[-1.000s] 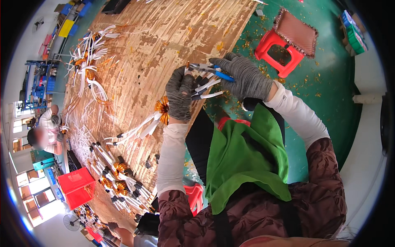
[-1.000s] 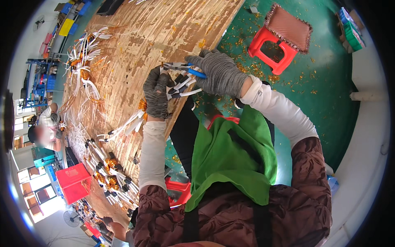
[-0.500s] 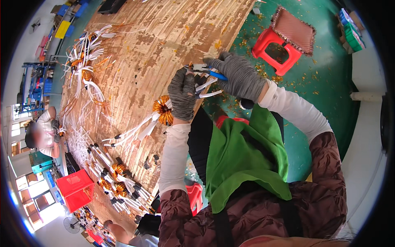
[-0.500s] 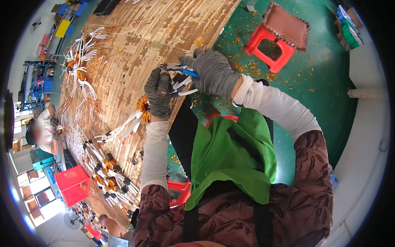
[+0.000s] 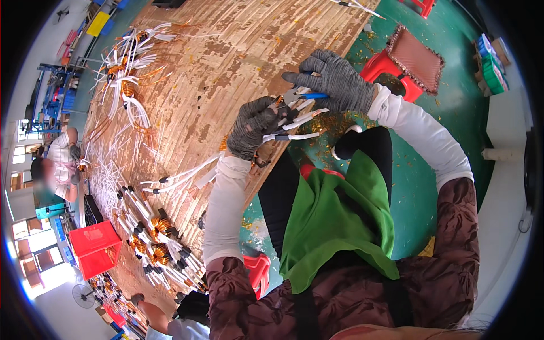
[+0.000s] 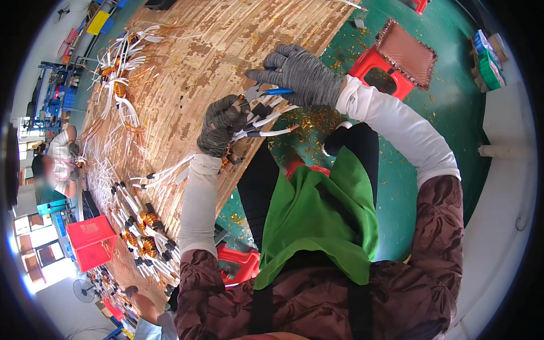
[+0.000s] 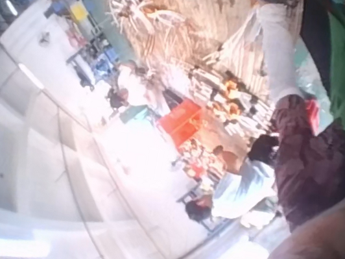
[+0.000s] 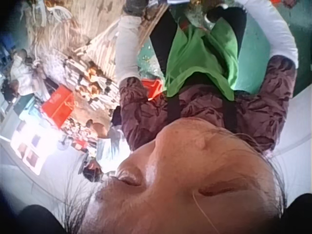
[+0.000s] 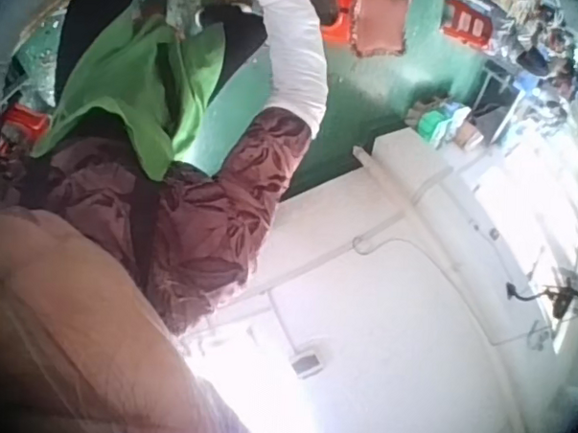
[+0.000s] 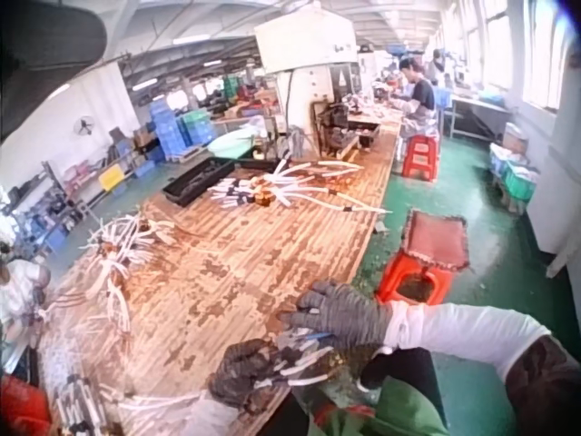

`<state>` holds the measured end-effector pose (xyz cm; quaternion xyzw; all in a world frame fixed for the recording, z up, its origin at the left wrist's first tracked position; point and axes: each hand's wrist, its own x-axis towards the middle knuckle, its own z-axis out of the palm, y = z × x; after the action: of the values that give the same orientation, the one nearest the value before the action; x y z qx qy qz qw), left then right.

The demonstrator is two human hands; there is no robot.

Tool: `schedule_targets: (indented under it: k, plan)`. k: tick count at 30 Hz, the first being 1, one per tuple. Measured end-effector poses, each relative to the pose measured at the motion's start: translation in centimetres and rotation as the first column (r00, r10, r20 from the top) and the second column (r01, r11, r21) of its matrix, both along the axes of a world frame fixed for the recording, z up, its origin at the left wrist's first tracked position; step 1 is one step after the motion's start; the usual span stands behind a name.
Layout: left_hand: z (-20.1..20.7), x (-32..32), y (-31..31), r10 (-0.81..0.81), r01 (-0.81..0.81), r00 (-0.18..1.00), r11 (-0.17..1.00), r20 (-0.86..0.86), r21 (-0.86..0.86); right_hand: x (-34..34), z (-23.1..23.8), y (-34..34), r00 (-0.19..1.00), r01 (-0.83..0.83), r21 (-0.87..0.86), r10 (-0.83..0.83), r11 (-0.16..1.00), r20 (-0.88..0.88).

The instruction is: The recorder uses pliers to cut or trim white tubes attached to copper coils.

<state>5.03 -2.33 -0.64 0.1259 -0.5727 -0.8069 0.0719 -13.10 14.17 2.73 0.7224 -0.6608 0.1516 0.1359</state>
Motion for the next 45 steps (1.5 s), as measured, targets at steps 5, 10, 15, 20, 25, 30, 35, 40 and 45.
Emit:
schedule_targets:
  k: [5,10,15,20,25,30,35,40,45]
  plan:
    - [-0.1,-0.2,0.7,-0.032,0.026,0.998,0.993,-0.056,-0.113,0.6,-0.1,0.5,0.993,0.107,0.005,-0.106,0.994,-0.049]
    - [-1.4,-1.2,3.5,0.106,-0.199,0.978,0.732,-0.18,-0.652,4.3,-1.0,4.3,0.628,0.1,0.222,-0.235,0.97,0.741]
    - [-2.7,-1.7,5.3,0.05,-0.174,0.985,0.269,-0.167,-0.947,5.4,-1.0,7.4,0.076,-0.055,0.511,-0.506,0.858,0.859]
    - [-2.1,-3.0,6.6,0.137,0.024,0.985,0.497,0.106,-0.867,7.6,-4.7,9.5,-0.218,0.132,0.398,-0.365,0.908,0.905]
    - [-2.4,-3.0,6.6,0.126,-0.04,0.992,0.334,0.003,-0.942,7.1,-7.0,11.3,-0.463,0.675,0.226,0.165,0.702,0.871]
    - [-0.1,-1.4,6.3,0.017,-0.204,0.979,0.179,-0.205,-0.962,7.7,-8.3,17.3,-0.505,0.542,0.16,0.167,0.825,0.846]
    - [2.8,4.0,4.1,0.114,-0.099,0.989,0.032,-0.095,-0.995,7.7,-12.3,20.3,-0.639,0.488,0.379,0.026,0.786,0.769]
    - [2.7,9.7,-0.8,0.358,0.472,0.839,-0.105,0.41,-0.875,9.0,-14.0,18.7,-0.7,0.484,0.433,0.039,0.76,0.713]
    - [2.9,7.6,-1.1,0.334,0.444,0.858,-0.105,0.389,-0.89,8.2,-14.5,17.4,-0.669,0.469,0.436,-0.013,0.768,0.743]
